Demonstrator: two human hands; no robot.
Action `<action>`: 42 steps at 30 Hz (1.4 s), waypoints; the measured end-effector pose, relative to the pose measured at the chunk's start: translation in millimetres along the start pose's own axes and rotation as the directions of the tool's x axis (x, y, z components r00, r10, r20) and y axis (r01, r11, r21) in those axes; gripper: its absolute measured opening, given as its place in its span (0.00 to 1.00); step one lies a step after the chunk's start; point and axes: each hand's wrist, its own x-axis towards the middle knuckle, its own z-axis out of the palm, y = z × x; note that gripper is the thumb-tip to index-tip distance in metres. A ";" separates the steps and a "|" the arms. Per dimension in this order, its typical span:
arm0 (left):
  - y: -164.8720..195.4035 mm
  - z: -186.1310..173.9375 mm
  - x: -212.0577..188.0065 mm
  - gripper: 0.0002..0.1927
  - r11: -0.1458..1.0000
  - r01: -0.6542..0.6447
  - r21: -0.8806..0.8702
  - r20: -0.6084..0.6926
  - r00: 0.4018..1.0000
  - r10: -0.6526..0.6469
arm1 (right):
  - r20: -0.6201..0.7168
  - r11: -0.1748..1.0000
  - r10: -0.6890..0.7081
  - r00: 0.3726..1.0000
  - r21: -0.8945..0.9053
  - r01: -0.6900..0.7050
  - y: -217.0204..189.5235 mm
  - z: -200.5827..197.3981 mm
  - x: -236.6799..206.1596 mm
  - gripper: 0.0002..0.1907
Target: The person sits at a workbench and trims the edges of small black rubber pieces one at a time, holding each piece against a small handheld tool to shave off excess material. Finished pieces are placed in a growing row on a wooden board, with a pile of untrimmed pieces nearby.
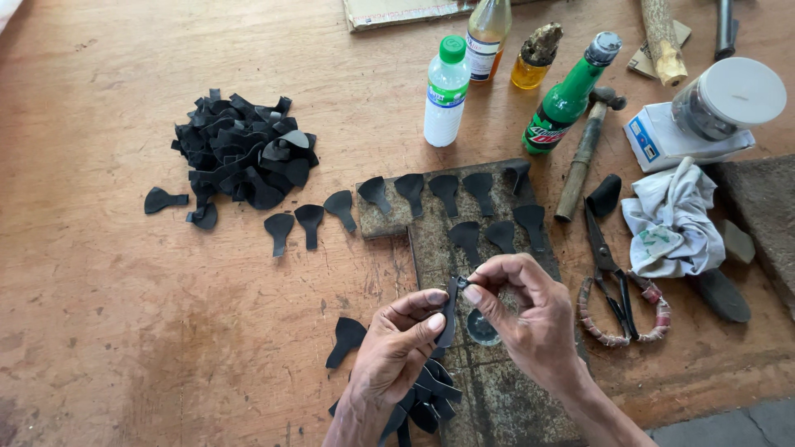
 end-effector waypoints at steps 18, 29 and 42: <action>-0.8 0.9 -0.3 0.16 0.999 -0.030 0.018 0.024 0.999 0.030 | 0.077 0.996 -0.093 0.993 0.006 0.093 1.7 2.2 -8.5 0.07; -0.5 1.3 -3.1 0.16 0.995 -0.099 0.029 0.045 0.994 0.098 | 0.121 0.995 -0.102 0.987 0.031 0.099 2.5 1.1 -13.1 0.06; -7.6 -2.2 0.5 0.16 0.967 -0.233 0.100 -0.006 0.972 0.234 | 0.131 0.997 -0.070 0.989 0.049 0.064 0.3 -0.8 -15.9 0.07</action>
